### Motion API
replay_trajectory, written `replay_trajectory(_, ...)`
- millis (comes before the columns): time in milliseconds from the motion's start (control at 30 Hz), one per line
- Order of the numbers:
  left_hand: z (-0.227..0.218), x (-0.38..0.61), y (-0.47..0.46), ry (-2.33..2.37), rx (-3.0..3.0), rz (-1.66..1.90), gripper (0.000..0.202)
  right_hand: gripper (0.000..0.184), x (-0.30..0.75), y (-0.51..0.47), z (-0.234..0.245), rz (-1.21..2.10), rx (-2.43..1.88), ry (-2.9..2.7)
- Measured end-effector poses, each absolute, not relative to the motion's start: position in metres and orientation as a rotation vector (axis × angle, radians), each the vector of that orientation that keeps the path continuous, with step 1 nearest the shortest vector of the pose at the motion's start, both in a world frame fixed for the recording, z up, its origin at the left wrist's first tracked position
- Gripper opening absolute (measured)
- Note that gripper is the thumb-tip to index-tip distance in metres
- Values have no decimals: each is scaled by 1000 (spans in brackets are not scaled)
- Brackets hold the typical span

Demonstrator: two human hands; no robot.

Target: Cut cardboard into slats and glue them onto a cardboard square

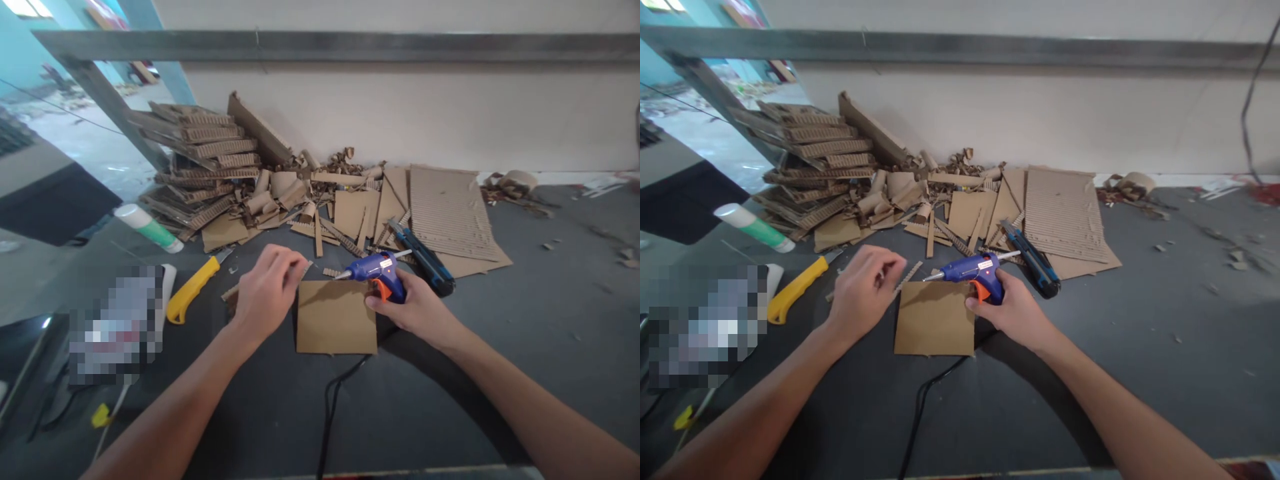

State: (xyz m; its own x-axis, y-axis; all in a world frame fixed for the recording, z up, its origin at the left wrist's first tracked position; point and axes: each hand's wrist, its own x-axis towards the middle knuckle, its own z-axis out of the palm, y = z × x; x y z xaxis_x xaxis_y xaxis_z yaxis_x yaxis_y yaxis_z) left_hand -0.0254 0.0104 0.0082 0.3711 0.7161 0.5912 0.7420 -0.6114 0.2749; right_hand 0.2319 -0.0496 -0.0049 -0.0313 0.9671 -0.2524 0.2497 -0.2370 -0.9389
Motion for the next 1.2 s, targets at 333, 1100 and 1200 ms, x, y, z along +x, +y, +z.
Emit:
replay_trajectory(333, -3, -12, 7, -1062, -3041, -1026, 12, 42, 228, -51, -3, 1421, -1456, -1243)
replay_trajectory(1100, 7, -18, 10, -1191, -2769, -1170, 12, 45, 224, -51, -5, 1383, -1514, -1196)
replay_trajectory(1200, -2, -7, 5, -1119, -2880, -1135, 12, 47, 224, -51, -4, 1387, -1516, -1200)
